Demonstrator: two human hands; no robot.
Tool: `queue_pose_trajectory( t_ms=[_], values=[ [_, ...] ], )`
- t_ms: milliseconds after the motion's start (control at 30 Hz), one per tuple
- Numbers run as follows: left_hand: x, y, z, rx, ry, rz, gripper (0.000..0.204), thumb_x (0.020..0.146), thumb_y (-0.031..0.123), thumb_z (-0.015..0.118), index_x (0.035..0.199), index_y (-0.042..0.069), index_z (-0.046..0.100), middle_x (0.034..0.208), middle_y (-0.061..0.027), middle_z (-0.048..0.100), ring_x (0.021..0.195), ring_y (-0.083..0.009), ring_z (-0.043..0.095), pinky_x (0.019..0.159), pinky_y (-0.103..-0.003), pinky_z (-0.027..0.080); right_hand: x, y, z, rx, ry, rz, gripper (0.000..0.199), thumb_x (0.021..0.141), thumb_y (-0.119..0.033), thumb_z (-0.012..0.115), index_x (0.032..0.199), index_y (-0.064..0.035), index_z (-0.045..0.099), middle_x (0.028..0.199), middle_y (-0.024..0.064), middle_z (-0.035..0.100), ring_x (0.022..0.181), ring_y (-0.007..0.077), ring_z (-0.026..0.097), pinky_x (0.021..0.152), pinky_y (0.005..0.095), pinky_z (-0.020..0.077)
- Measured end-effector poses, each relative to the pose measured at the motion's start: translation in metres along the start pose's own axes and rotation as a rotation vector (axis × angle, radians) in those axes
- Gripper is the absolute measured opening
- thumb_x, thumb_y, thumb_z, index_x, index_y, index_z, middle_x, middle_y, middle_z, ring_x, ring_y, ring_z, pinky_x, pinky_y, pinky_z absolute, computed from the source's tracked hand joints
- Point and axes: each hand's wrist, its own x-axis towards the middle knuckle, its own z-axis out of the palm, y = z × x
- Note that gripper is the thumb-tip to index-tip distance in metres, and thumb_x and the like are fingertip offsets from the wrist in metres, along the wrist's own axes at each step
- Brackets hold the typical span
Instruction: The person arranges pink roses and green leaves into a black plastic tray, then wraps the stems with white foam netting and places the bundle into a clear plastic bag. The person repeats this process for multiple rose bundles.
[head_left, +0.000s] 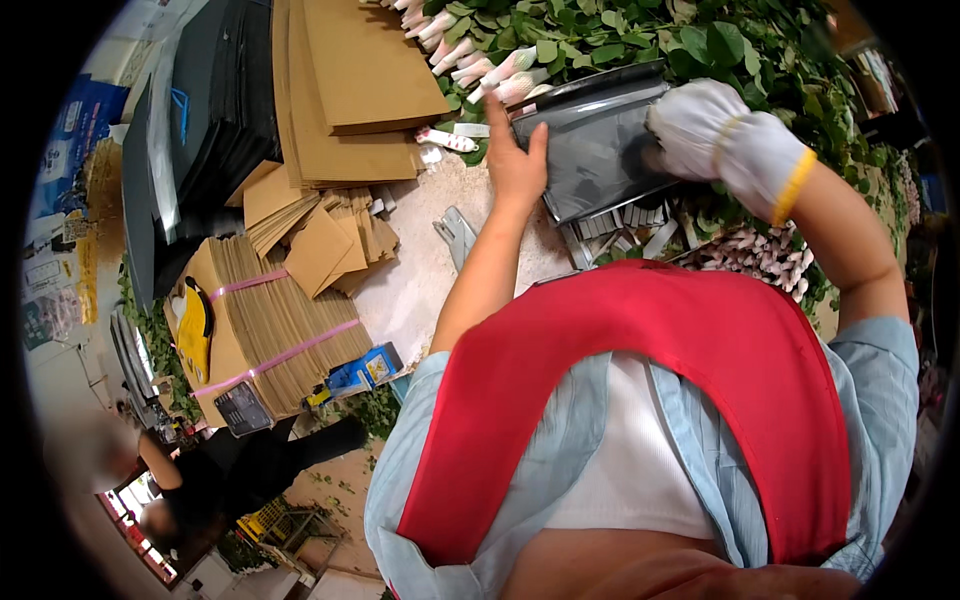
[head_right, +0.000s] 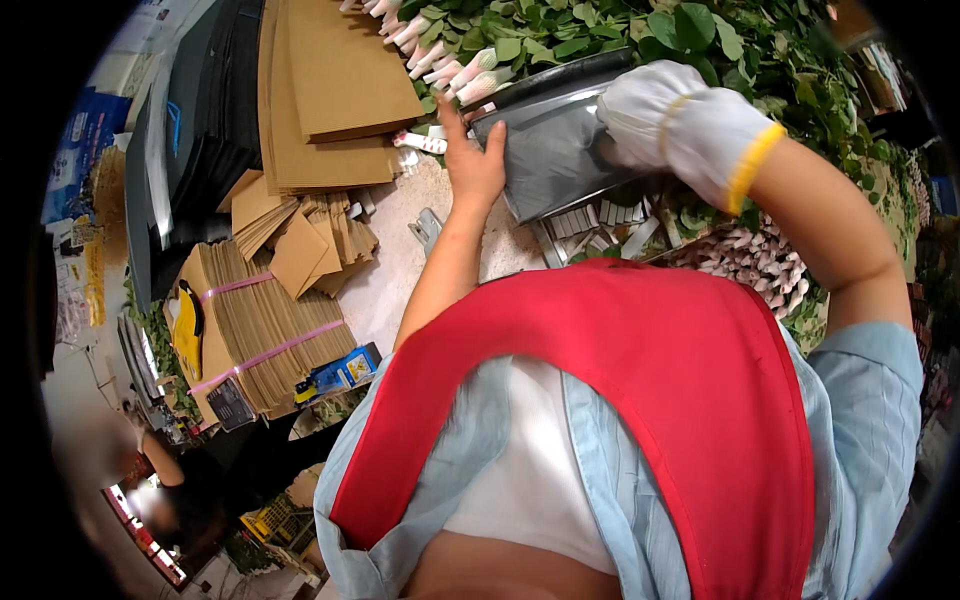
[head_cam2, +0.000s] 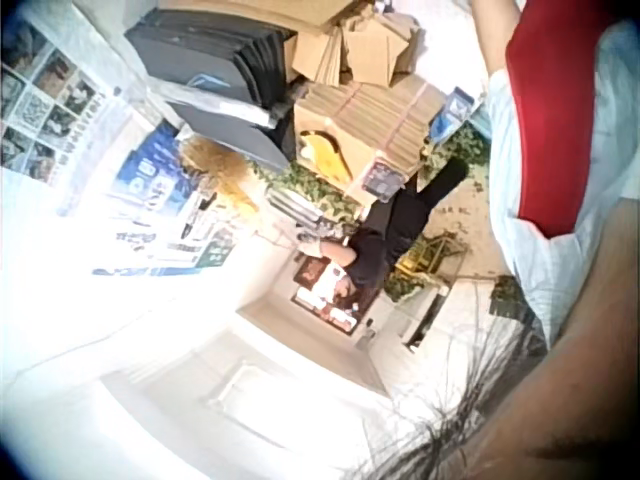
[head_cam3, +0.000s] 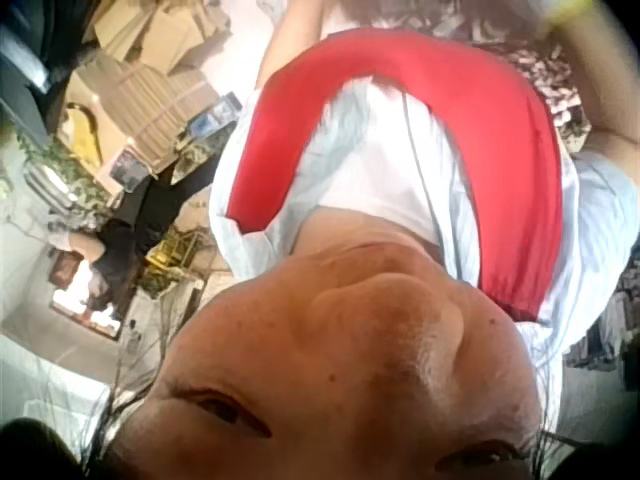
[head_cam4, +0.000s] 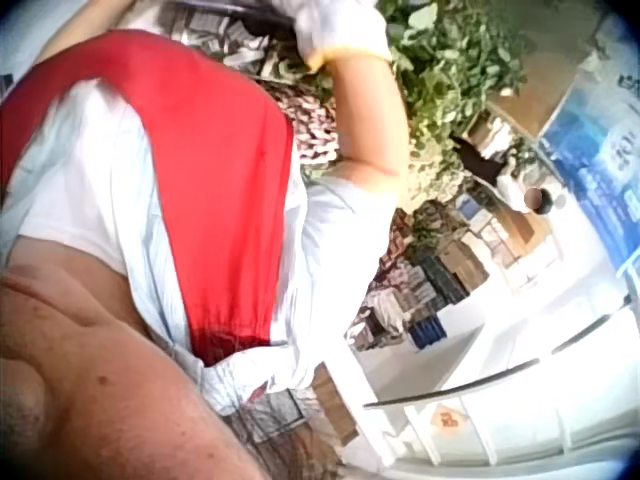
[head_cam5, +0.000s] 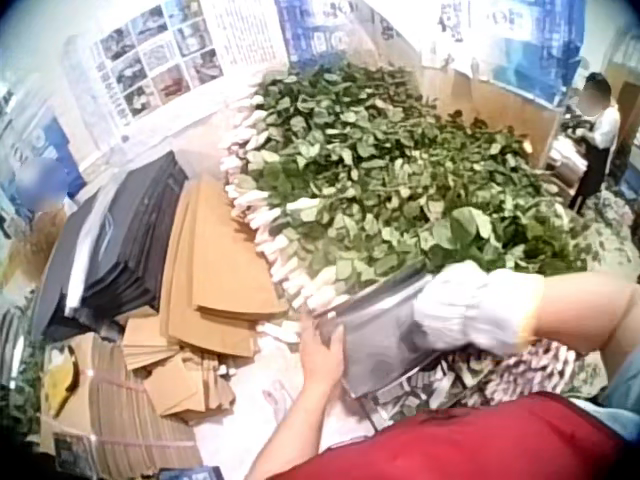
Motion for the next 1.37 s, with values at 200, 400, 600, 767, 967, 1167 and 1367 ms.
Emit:
queue_pose_trajectory(
  t_ms=[200, 400, 600, 767, 967, 1167, 1367],
  values=[
    [0.018, 0.007, 0.014, -0.712, -0.124, -0.427, 0.050, 0.097, 0.008, 0.060, 0.143, -0.001, 0.041, 0.116, -0.0109, 0.066, 0.107, -0.0147, 0.058, 0.099, -0.029, 0.041, 0.039, -0.002, 0.073, -0.003, 0.746, -0.694, 0.052, 0.076, -0.029, 0.072, 0.125, -0.0152, 0.062, 0.128, 0.0096, 0.062, 0.113, 0.0339, 0.061, 0.095, 0.0422, 0.0514],
    [-0.032, -0.022, -0.039, -0.430, -0.050, -0.642, 0.033, 0.099, 0.020, 0.056, 0.124, -0.001, 0.062, 0.113, -0.0090, 0.066, 0.103, -0.0178, 0.061, 0.091, -0.031, 0.048, 0.029, -0.035, 0.065, 0.117, 0.797, -0.894, 0.043, 0.074, -0.024, 0.066, 0.115, -0.0119, 0.063, 0.123, 0.0135, 0.060, 0.118, 0.0312, 0.057, 0.098, 0.0543, 0.0445],
    [-0.080, -0.027, -0.035, -0.266, -0.194, -0.753, 0.042, 0.102, 0.033, 0.049, 0.121, -0.003, 0.059, 0.114, -0.0106, 0.065, 0.100, -0.0168, 0.061, 0.089, -0.030, 0.048, 0.029, -0.033, 0.073, 0.085, 0.852, -0.843, 0.027, 0.073, -0.024, 0.063, 0.095, -0.0083, 0.064, 0.107, 0.0099, 0.062, 0.106, 0.0291, 0.058, 0.093, 0.0460, 0.0482],
    [-0.006, 0.058, -0.016, -0.849, -0.559, -0.728, 0.083, 0.094, 0.074, 0.032, 0.138, 0.005, 0.045, 0.134, -0.0163, 0.053, 0.112, -0.0310, 0.059, 0.097, -0.048, 0.048, -0.058, 0.057, -0.066, 0.581, 0.705, -0.829, 0.038, 0.078, -0.033, 0.069, 0.101, -0.0030, 0.068, 0.113, 0.0137, 0.066, 0.102, 0.0249, 0.065, 0.083, 0.0375, 0.0529],
    [0.036, 0.144, 0.043, -1.538, -1.001, -0.576, 0.092, 0.087, 0.080, 0.038, 0.149, 0.011, 0.037, 0.144, -0.0133, 0.050, 0.127, -0.0307, 0.054, 0.104, -0.048, 0.047, -0.053, 0.130, -0.107, 0.438, 0.498, -0.793, 0.071, 0.088, -0.056, 0.061, 0.131, 0.0014, 0.056, 0.147, 0.0174, 0.047, 0.138, 0.0272, 0.043, 0.115, 0.0400, 0.0317],
    [0.000, 0.194, 0.035, -1.595, -0.976, -0.490, 0.068, 0.100, 0.062, 0.036, 0.145, 0.010, 0.040, 0.141, -0.0139, 0.051, 0.123, -0.0303, 0.057, 0.101, -0.045, 0.052, -0.166, 0.170, -0.127, 1.354, 0.727, -0.526, 0.054, 0.100, -0.034, 0.052, 0.148, -0.0113, 0.039, 0.148, 0.0060, 0.049, 0.131, 0.0193, 0.049, 0.109, 0.0435, 0.0392],
    [-0.027, 0.224, 0.055, -1.553, -1.062, -0.440, 0.051, 0.103, 0.047, 0.038, 0.141, 0.013, 0.043, 0.139, -0.0117, 0.054, 0.124, -0.0297, 0.057, 0.101, -0.046, 0.051, -0.355, 0.417, 0.106, 0.773, 0.974, -0.044, 0.066, 0.101, -0.046, 0.036, 0.157, -0.0136, 0.022, 0.162, 0.0110, 0.021, 0.150, 0.0372, 0.009, 0.122, 0.0563, 0.0096]
  ],
)
